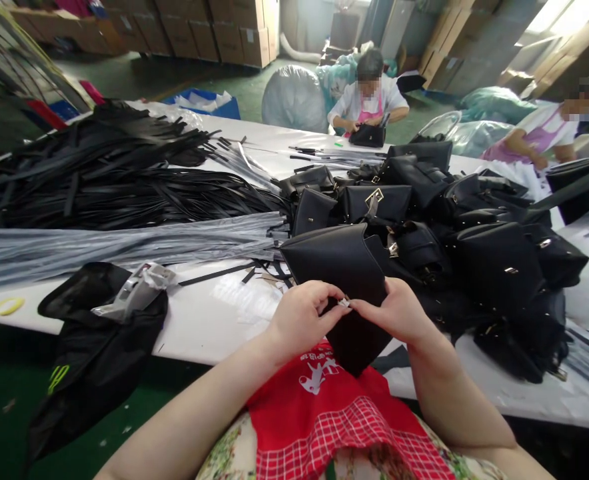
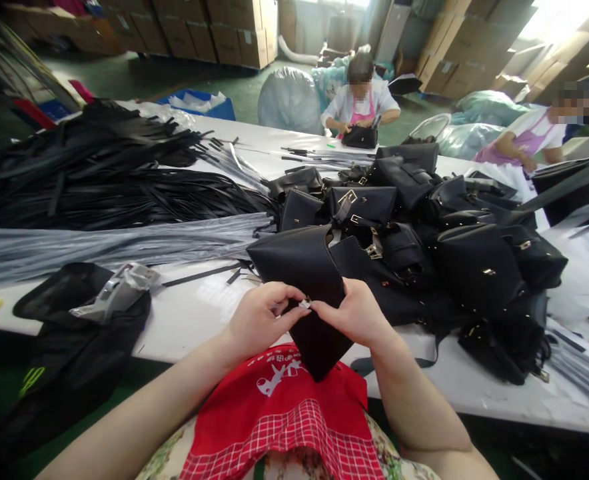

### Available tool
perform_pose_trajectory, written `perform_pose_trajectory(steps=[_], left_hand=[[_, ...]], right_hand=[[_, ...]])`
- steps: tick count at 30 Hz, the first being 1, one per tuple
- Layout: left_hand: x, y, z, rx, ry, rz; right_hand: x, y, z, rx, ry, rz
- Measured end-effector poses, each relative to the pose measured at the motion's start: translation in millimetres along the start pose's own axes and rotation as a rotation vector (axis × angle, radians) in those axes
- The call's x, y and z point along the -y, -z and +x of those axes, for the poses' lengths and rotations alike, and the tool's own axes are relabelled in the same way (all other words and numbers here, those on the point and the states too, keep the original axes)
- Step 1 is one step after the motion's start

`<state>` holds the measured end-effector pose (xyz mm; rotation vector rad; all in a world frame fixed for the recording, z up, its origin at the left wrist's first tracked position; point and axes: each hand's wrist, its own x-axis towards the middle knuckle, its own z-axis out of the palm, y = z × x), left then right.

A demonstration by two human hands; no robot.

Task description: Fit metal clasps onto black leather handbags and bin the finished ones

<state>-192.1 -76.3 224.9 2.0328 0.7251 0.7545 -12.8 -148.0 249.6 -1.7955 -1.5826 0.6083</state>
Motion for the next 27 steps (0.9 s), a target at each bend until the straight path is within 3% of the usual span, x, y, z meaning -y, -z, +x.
perform_pose_trajectory(steps=[4, 7, 9, 11, 13, 15, 20, 24, 27], left_hand=[[0, 1.3, -3, 0.006, 0.021, -0.013], [-5, 2.8, -8, 0.022, -0.028, -0.052], [-11, 6.2, -14, 0.091, -0.073, -0.1], [-18, 13.1, -23, 0.233, -0.079, -0.192], [-20, 22.8, -32, 0.37, -0.033, -0.324], [-14, 33.2, -39, 0.397, 0.041, -0.486], [24, 46.5, -42, 0.195, 0.299, -0.84], [42, 42.9, -30, -0.059, 0.314, -0.715], [49, 39.0, -24, -0.139, 0.388, -0.659]], right_hand=[[8, 0, -4, -0.013, -0.003, -0.083], [3, -1, -4, 0.031, -0.035, 0.004], [-6, -3, -2, 0.082, -0.091, 0.163], [-18, -5, 1, 0.113, -0.198, 0.375], [-34, -6, 3, 0.102, -0.328, 0.589], [-50, -5, 3, 0.049, -0.426, 0.76], [-86, 0, -4, -0.099, -0.495, 0.98], [-98, -2, -9, -0.095, -0.434, 1.0], [-94, -2, -7, -0.137, -0.425, 0.998]])
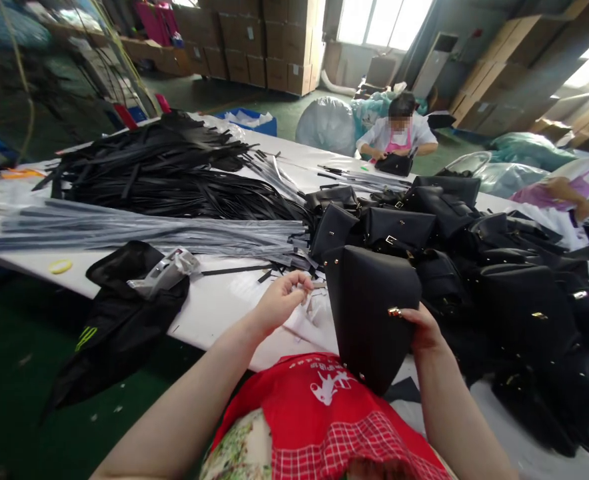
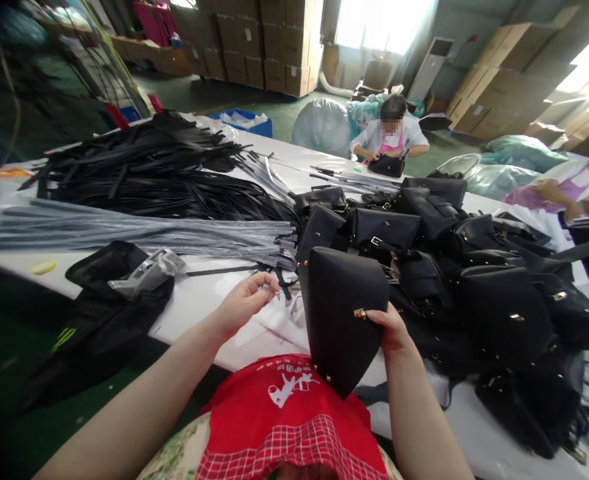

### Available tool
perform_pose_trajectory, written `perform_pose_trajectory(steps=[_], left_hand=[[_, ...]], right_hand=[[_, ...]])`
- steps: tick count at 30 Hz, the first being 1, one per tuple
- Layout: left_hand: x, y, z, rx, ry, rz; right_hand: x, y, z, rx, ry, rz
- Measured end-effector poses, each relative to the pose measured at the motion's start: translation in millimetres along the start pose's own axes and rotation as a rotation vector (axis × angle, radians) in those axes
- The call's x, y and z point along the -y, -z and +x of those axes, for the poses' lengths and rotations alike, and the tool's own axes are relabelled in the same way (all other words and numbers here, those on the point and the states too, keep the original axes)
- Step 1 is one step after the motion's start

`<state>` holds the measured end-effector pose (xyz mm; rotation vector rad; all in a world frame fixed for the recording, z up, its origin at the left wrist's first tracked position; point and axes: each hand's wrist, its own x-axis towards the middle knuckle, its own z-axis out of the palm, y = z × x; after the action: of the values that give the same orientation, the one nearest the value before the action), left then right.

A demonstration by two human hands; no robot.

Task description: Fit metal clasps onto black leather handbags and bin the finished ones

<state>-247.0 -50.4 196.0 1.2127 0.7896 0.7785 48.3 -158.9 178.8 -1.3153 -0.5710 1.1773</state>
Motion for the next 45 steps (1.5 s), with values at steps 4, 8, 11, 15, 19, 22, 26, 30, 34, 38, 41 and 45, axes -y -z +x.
perform_pose_trajectory(steps=[4, 8, 11, 15, 19, 22, 26, 30, 34, 38, 41, 45], left_hand=[[11, -2.2, 0, 0.047, 0.128, -0.027], [19, -18.2, -8, 0.176, 0.081, 0.206], [21, -35.5, -16, 0.282, -0.124, 0.386], [19, -48.6, -24, 0.29, -0.381, 0.488], [14, -50.3, -28, 0.233, -0.499, 0.531], [10, -51.4, -29, 0.205, -0.561, 0.523], [3, -54.6, -27, 0.28, -0.547, 0.519], [-3, -55.4, -23, 0.364, -0.45, 0.512], [-4, -48.1, -20, 0.443, -0.23, 0.35], [-3, -39.2, -20, 0.47, 0.035, -0.025], [-6, -40.7, -22, 0.455, 0.081, -0.132], [-12, -52.4, -26, 0.392, -0.126, 0.113]], right_hand=[[12, -3, 6, -0.16, 0.074, 0.039], [25, 2, 11, -0.318, 0.107, 0.124], [30, 4, 12, -0.327, 0.058, 0.185], [34, 2, 13, -0.252, 0.095, 0.228], [33, 0, 14, -0.2, 0.176, 0.274], [31, -2, 14, -0.186, 0.181, 0.305], [27, -5, 15, -0.154, 0.155, 0.341], [25, -8, 14, -0.153, 0.137, 0.329], [24, -8, 13, -0.187, 0.166, 0.231], [25, -8, 12, -0.227, 0.183, 0.172], [25, -9, 11, -0.229, 0.144, 0.214], [25, -14, 11, -0.231, 0.115, 0.254]])
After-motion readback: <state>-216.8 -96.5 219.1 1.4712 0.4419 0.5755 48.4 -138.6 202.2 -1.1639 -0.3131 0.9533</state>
